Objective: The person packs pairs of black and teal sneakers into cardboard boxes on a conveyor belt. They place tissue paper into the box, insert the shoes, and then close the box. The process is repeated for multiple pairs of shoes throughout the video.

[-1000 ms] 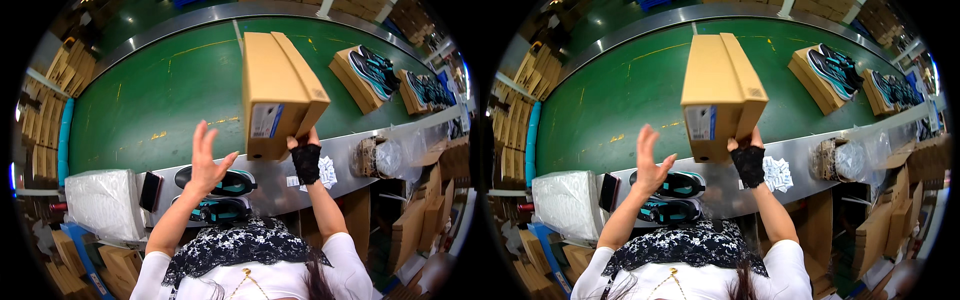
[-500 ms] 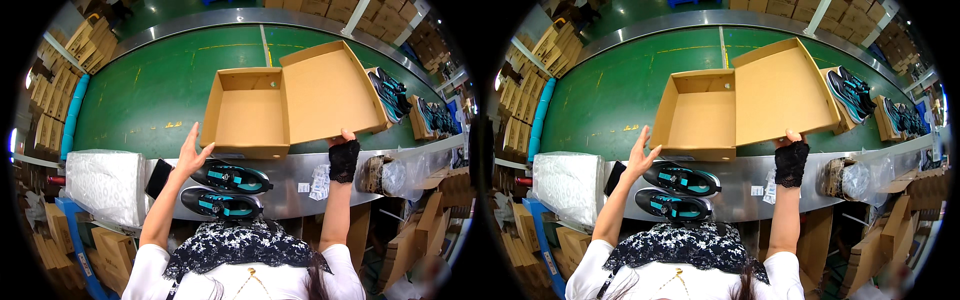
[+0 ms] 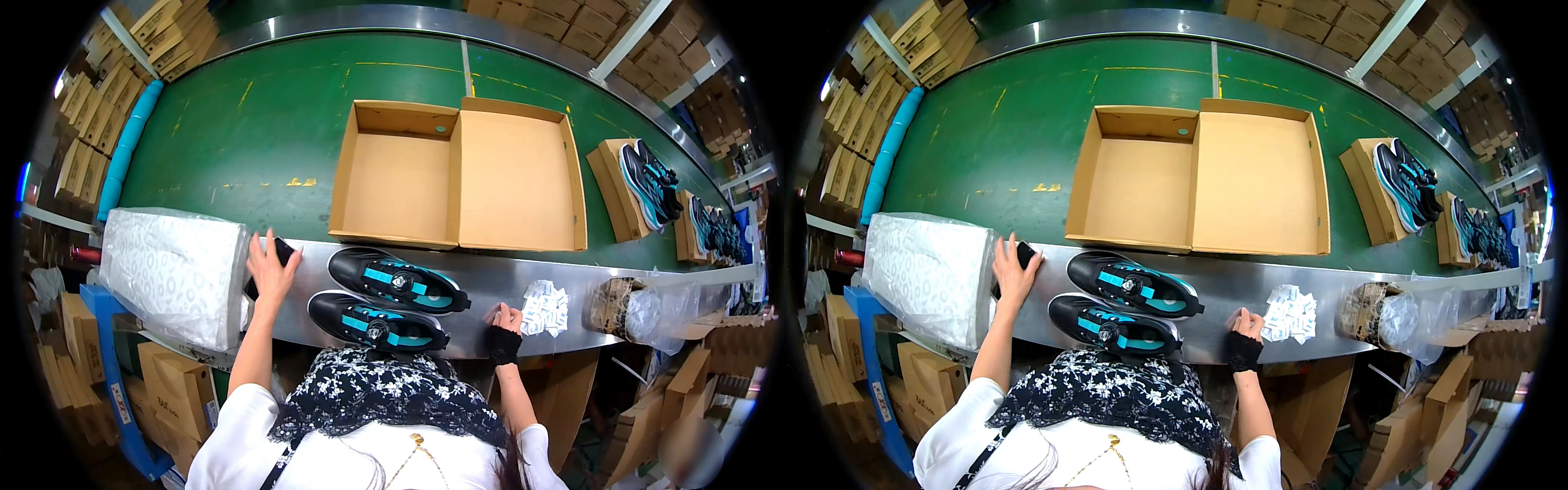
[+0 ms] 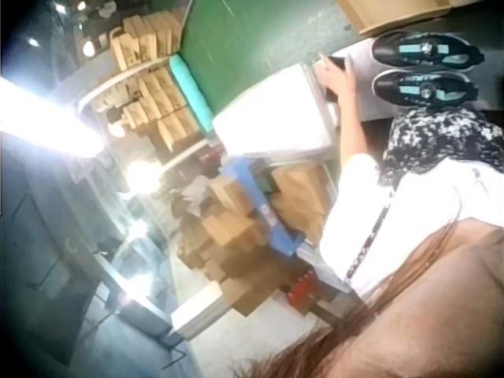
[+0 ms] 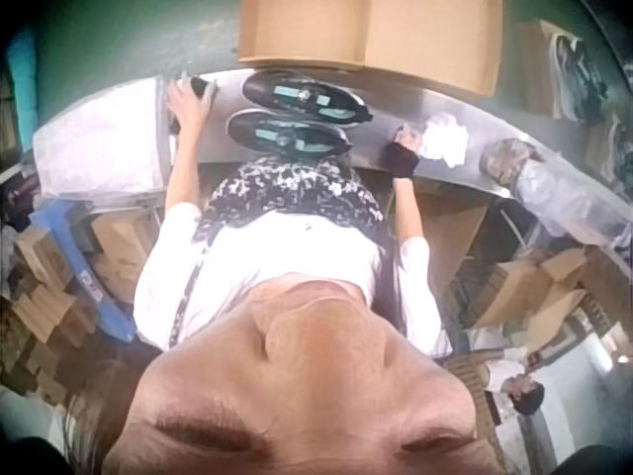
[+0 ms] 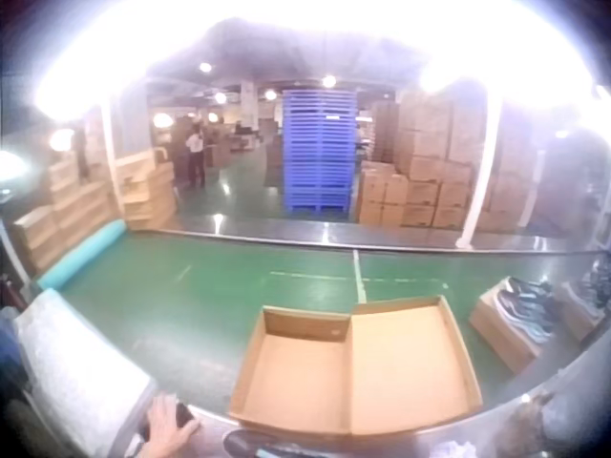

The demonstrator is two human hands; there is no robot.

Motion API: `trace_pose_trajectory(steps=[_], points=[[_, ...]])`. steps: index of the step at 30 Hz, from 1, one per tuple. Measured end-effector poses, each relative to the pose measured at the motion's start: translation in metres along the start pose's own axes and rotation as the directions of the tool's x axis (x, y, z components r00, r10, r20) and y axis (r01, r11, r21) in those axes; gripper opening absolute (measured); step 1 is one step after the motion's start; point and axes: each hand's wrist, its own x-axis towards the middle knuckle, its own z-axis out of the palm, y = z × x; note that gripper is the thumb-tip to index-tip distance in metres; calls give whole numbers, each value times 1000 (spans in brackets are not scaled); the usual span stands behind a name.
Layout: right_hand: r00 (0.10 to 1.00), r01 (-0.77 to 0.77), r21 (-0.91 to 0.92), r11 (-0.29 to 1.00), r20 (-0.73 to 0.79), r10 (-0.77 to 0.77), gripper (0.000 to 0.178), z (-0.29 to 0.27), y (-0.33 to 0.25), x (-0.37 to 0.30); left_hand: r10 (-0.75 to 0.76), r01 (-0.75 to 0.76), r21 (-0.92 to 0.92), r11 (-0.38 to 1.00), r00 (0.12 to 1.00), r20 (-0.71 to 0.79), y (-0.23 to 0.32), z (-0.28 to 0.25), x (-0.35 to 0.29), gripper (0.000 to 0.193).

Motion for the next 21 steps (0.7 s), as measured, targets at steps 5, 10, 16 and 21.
trace_pose_trajectory(steps=[5, 10, 16, 21], points=[[981, 141, 95, 985, -151, -126, 10, -23, -25, 13, -261, 224, 144, 964, 902, 345, -34, -9, -42, 89], [864, 428, 430, 795, -452, -221, 16, -72, -140, 69, -358, 365, 52, 930, 859, 366, -3, -8, -67, 96], [835, 500, 383, 777, 24, -549, 49, -25, -236, 113, -108, 135, -243, 961, 987, 121, -46, -31, -39, 42], [679, 554, 116, 825, 510, -528, 54, -22, -273, 97, -293, 288, -50, 956, 934, -205, -197, -46, -33, 28]])
